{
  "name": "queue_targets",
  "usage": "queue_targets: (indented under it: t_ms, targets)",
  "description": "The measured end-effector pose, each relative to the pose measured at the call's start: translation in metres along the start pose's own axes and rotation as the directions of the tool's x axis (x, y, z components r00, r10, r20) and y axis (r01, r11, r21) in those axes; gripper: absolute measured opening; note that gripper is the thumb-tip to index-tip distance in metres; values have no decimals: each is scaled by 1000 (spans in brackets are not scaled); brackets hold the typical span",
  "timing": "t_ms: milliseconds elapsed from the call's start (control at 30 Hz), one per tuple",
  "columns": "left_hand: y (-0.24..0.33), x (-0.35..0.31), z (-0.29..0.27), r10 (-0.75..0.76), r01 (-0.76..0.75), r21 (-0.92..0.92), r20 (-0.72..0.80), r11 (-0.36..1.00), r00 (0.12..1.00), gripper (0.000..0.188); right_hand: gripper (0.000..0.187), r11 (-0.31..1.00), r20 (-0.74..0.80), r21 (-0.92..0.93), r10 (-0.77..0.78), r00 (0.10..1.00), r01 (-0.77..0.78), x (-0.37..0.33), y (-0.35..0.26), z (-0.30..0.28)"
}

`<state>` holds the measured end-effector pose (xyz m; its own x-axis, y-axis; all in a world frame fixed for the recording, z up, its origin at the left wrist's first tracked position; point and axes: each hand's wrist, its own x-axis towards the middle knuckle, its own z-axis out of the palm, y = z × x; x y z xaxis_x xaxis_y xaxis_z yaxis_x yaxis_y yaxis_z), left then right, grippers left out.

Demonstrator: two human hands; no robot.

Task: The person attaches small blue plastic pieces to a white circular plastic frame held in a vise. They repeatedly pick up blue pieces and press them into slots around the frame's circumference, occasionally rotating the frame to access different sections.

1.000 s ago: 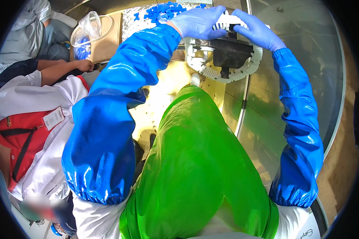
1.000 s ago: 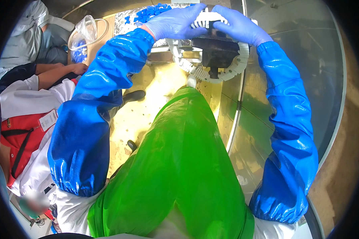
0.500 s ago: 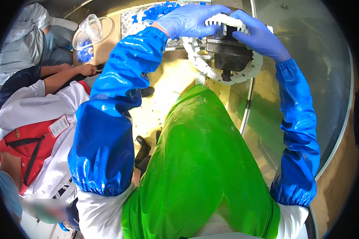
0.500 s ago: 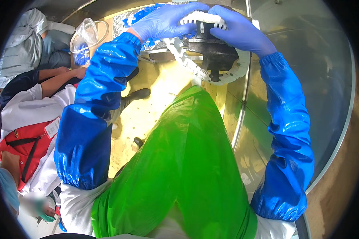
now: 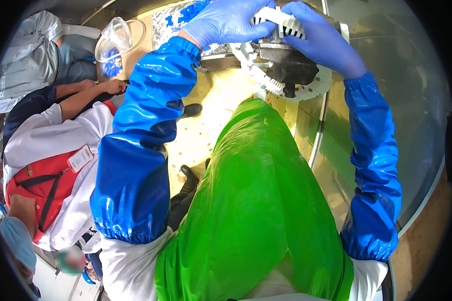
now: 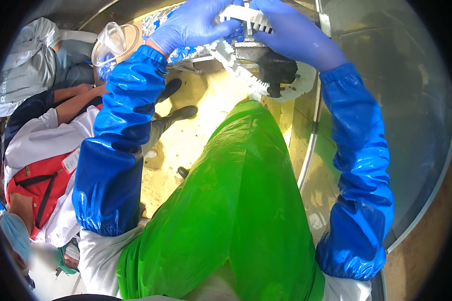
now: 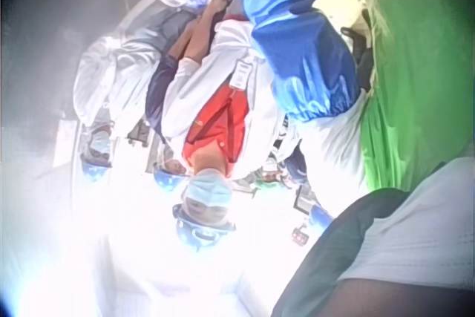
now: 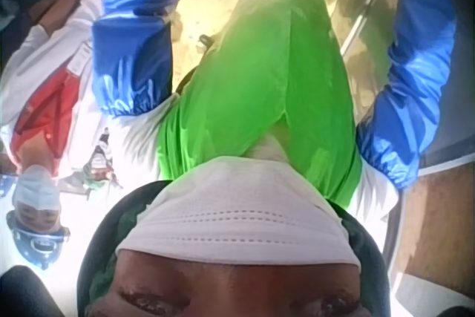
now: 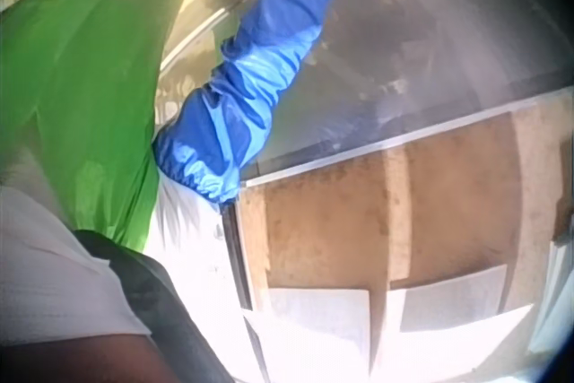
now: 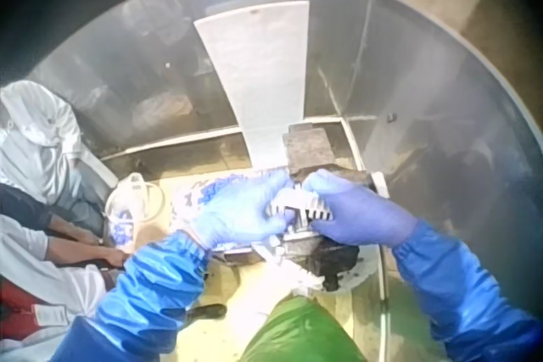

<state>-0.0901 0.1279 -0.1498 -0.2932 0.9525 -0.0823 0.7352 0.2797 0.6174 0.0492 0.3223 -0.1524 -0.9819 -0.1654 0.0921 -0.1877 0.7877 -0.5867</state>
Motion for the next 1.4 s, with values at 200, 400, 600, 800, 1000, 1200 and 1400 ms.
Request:
queue_targets:
  t_ms: [200, 400, 600, 800, 1000, 1200, 1400]
  targets:
    - [-7, 1, 5, 54, -50, 39, -97, 998, 994, 40, 38, 954, -43, 234, 203, 978, -188, -11, -16, 2]
    - [-7, 10, 13, 59, -67, -96, -93, 993, 994, 36, 48, 921, -60, 311, 264, 963, -233, -29, 19, 24]
    - [-15, 7, 18, 93, -123, -241, -135, 963, 987, 28, 50, 921, -54, 167, 366, 929, -353, -22, -14, 2]
    - [-23, 11, 17, -22, 6, -321, -47, 947, 999, 26, 44, 954, -47, 49, 299, 953, -297, -3, -14, 0]
    - [-18, 5, 16, -91, 65, -406, -46, 912, 995, 26, 44, 970, -36, -98, 219, 975, -221, 5, -33, -12]
    - [-18, 7, 26, 90, -127, -100, -310, 987, 946, 24, 42, 952, -68, -154, 258, 964, -266, 4, -28, -3]
    - [-6, 1, 31, 118, -123, 8, -353, 992, 928, 20, 38, 973, -9, -174, 154, 988, -153, 6, -26, -7]
